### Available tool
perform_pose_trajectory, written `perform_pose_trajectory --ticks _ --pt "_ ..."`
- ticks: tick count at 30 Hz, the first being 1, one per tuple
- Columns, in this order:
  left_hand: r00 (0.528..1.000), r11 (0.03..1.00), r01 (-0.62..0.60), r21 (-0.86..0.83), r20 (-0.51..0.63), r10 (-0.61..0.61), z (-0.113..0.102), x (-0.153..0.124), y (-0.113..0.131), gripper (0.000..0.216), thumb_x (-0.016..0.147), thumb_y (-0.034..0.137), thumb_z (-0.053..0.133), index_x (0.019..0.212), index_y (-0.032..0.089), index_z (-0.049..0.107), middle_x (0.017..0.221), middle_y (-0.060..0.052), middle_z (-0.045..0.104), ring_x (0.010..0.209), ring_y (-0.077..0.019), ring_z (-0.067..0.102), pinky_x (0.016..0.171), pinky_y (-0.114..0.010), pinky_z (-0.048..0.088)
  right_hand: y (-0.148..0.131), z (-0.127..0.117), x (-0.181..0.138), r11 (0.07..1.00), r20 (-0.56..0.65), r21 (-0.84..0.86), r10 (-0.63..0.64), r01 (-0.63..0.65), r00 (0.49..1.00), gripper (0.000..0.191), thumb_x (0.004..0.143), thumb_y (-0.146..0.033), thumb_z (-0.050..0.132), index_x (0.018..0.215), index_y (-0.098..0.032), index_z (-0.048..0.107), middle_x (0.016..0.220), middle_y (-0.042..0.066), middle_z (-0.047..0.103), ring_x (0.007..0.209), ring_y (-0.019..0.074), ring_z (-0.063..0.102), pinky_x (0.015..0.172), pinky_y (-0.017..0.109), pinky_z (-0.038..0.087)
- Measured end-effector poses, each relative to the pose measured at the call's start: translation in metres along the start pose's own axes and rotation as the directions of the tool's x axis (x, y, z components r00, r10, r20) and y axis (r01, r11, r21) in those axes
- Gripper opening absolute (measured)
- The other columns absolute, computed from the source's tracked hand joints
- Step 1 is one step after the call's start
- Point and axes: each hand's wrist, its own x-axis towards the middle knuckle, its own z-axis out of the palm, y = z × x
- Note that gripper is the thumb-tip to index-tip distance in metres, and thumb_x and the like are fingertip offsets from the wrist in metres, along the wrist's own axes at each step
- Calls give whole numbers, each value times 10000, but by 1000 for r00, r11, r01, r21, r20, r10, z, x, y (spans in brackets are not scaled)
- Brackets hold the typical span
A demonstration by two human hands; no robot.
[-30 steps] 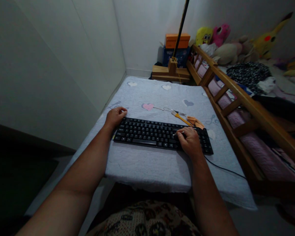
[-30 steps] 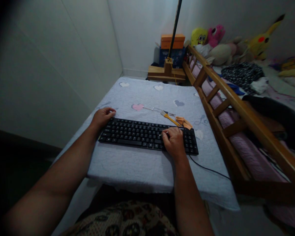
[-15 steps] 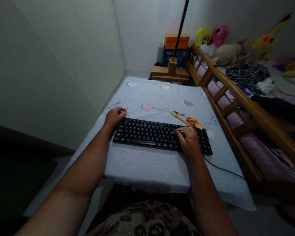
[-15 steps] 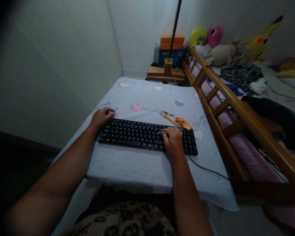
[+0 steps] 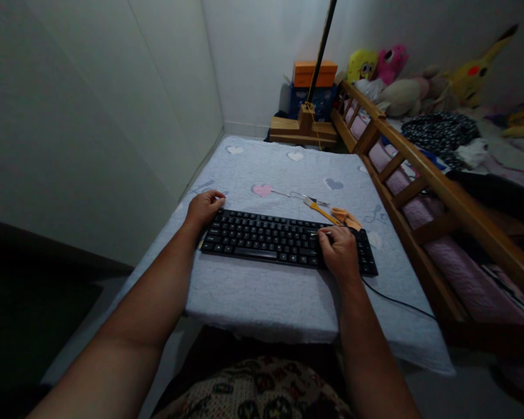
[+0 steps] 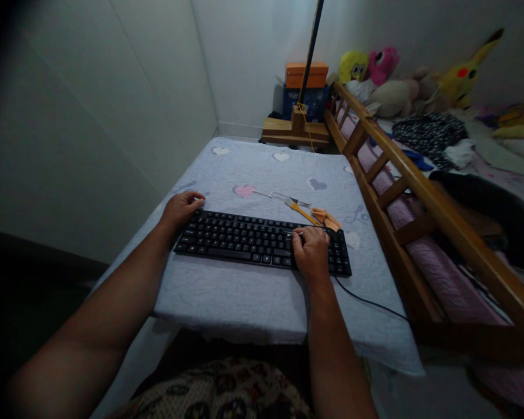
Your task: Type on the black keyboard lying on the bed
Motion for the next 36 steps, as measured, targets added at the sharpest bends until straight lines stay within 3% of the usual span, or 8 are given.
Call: perform_pose_trajectory --ticks 7,22,36 --pt "1000 1000 -8 3 0 8 1 0 -1 356 773 421 528 952 169 704 700 -17 617 661 -156 530 619 -269 357 2 2 0 998 -48 -42 42 -44 998 188 868 -265 516 763 -196 657 844 65 703 881 235 593 871 397 403" --pt "1000 1000 -10 -2 -5 10 1 1 -1 354 772 416 532 952 168 709 681 -14 605 638 -152 518 612 -272 349 -1 4 0 999 21 -6 -32 32 999 168 882 -256 534 817 -197 677 876 62 711 913 235 592 893 399 391" --pt "1000 1000 -2 1 6 2 0 1 -1 344 770 409 530 945 173 708 691 -21 615 657 -163 541 602 -273 349 2 2 0 1000 -12 -23 9 -9 1000 177 866 -264 511 787 -200 656 854 63 698 891 234 587 875 399 401"
